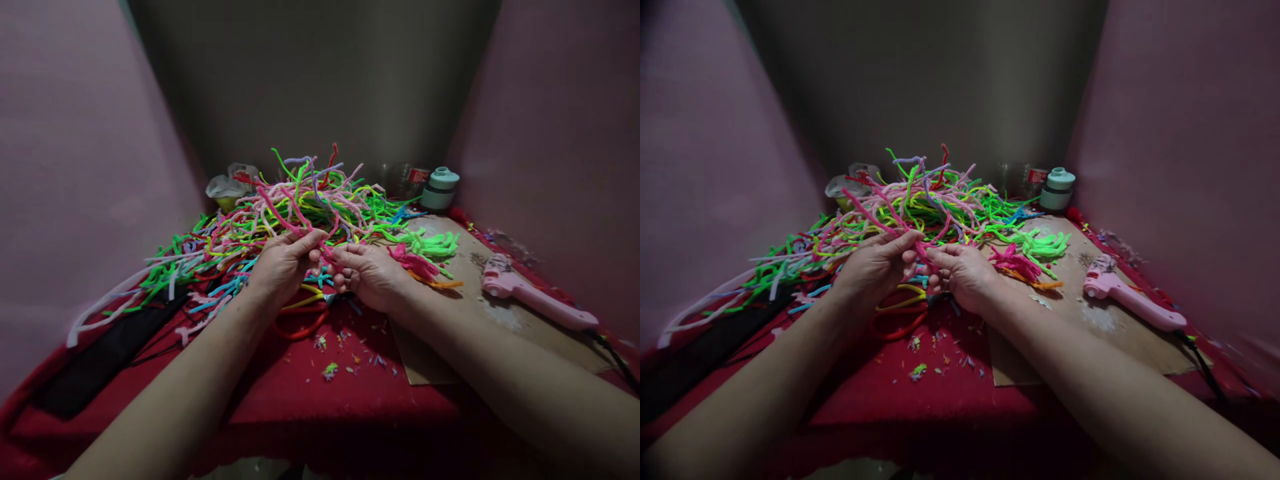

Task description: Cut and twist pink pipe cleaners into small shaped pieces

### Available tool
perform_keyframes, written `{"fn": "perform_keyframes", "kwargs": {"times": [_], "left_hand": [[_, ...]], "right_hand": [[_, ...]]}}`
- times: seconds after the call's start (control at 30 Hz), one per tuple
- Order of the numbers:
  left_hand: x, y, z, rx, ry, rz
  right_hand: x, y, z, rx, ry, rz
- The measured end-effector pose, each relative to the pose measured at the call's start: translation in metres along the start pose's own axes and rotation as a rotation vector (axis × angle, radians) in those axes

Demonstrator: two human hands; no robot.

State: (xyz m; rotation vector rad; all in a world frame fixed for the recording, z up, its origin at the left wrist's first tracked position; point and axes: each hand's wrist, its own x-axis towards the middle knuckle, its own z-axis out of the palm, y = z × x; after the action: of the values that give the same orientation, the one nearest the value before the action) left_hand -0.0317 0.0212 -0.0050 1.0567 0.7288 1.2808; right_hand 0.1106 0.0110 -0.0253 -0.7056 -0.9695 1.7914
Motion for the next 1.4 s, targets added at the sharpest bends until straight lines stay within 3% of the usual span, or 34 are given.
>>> {"fn": "perform_keyframes", "kwargs": {"times": [0.2,0.47,0.6,0.77,1.0,1.13,1.3,1.4], "left_hand": [[0.0001,0.0006,0.0012,0.056,-0.061,0.033],[0.0004,0.0048,0.0025,0.006,-0.011,0.053],[-0.0009,0.0042,0.0036,0.059,-0.019,0.048],[-0.0043,0.0017,0.0035,0.276,-0.065,-0.057],[-0.0058,0.0036,0.0033,0.368,0.028,-0.016],[-0.0047,0.0073,0.0019,0.367,0.061,-0.009],[-0.0043,0.0071,-0.0006,0.475,0.031,0.074],[-0.0039,0.0059,-0.0019,0.489,-0.001,0.046]], "right_hand": [[-0.0008,-0.0001,0.0016,0.07,0.023,-0.015],[0.0002,-0.0003,-0.0027,0.186,-0.132,0.077],[-0.0002,-0.0016,-0.0004,0.191,-0.104,0.041],[-0.0005,-0.002,0.0024,0.154,-0.055,0.026],[-0.0016,-0.004,0.0024,0.132,-0.022,0.066],[-0.0011,-0.004,-0.0016,0.029,-0.069,0.136],[-0.0032,-0.0008,0.0003,-0.172,-0.089,0.043],[-0.0046,0.0001,0.0021,-0.258,-0.09,-0.024]]}}
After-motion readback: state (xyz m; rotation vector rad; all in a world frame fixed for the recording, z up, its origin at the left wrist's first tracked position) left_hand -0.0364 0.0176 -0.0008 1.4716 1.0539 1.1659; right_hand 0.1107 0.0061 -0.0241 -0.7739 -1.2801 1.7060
